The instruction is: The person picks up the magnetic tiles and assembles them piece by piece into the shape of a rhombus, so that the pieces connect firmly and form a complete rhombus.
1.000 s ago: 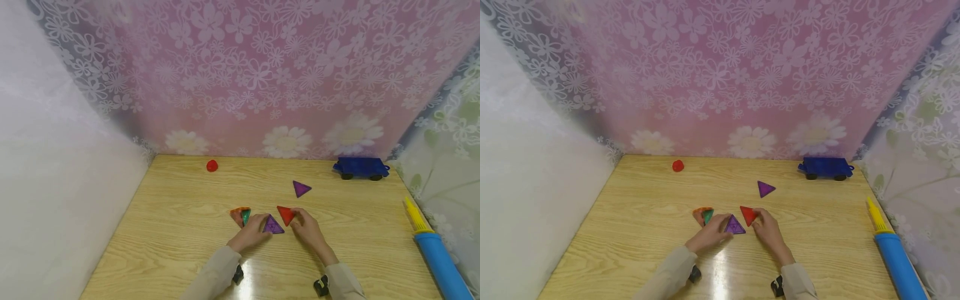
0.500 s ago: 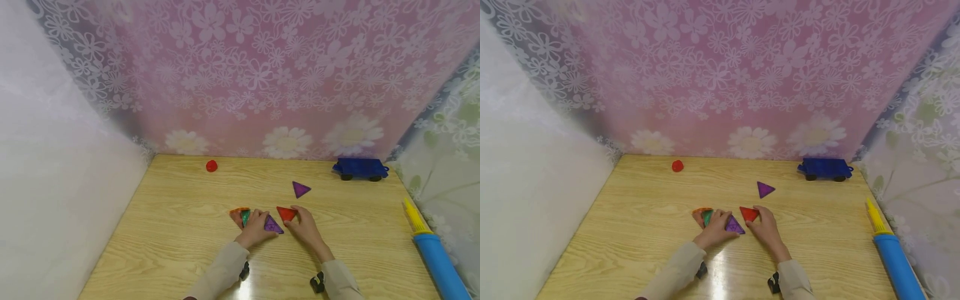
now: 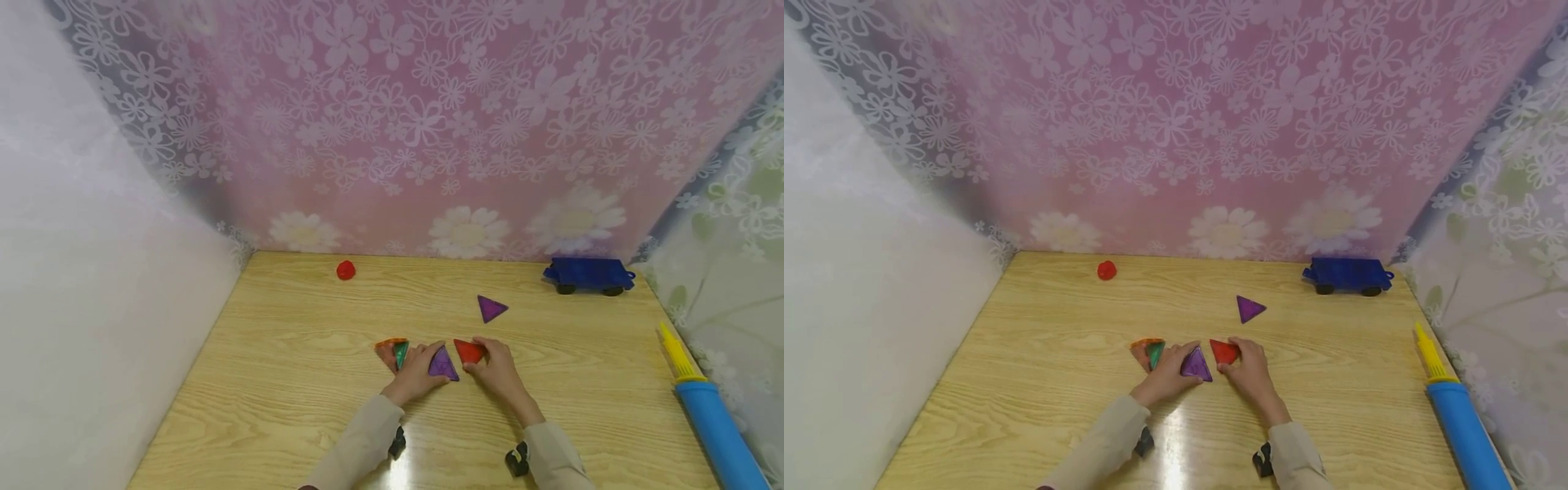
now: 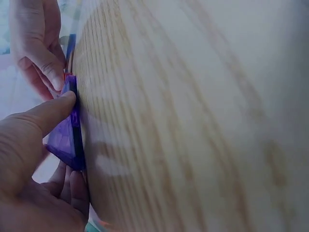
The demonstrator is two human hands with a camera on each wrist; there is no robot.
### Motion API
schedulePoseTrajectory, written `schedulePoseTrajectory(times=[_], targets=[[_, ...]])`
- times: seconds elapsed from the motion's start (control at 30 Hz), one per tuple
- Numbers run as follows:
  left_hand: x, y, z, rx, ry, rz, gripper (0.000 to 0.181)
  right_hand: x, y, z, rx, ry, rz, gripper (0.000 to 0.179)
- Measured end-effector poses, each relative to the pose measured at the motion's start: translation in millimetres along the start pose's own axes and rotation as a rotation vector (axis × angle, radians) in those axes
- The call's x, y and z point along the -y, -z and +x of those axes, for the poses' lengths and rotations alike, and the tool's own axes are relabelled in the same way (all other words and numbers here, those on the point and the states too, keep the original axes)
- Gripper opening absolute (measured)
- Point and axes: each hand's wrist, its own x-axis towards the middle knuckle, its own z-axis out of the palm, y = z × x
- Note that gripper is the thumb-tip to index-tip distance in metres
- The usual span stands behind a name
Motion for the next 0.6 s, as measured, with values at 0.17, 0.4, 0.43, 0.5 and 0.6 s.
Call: schedulePoseTrajectory(times=[0.17,0.4,0.43,0.5,0.6], targets=[[0.9,0.4,0.6,0.001,-0.011,-0.016,0.073,3.3,0.1,-0.8,0.010,-0.015,-0.014,0.061],[1.7,-2.2,0.1,-0.053,0.014,-0.090,0.072,3.0,-0.7,-0.3,0.061,-0.077,0.050,0.063],[2.1,-2.6,0.0,-0.061,0.003,-0.091,0.071,2.4,-0.9,-0.2,0.067,-0.082,0.056,0.062],[2.3,-2.1,-0.2,-0.063,-0.011,-0.093,0.067,1.6,-0.9,-0.3,0.075,-0.090,0.070,0.060],[3.9,-1.4,0.5,-0.051,-0.030,-0.094,0.065,0.0,-0.4,-0.8,0.086,-0.075,0.081,0.057]])
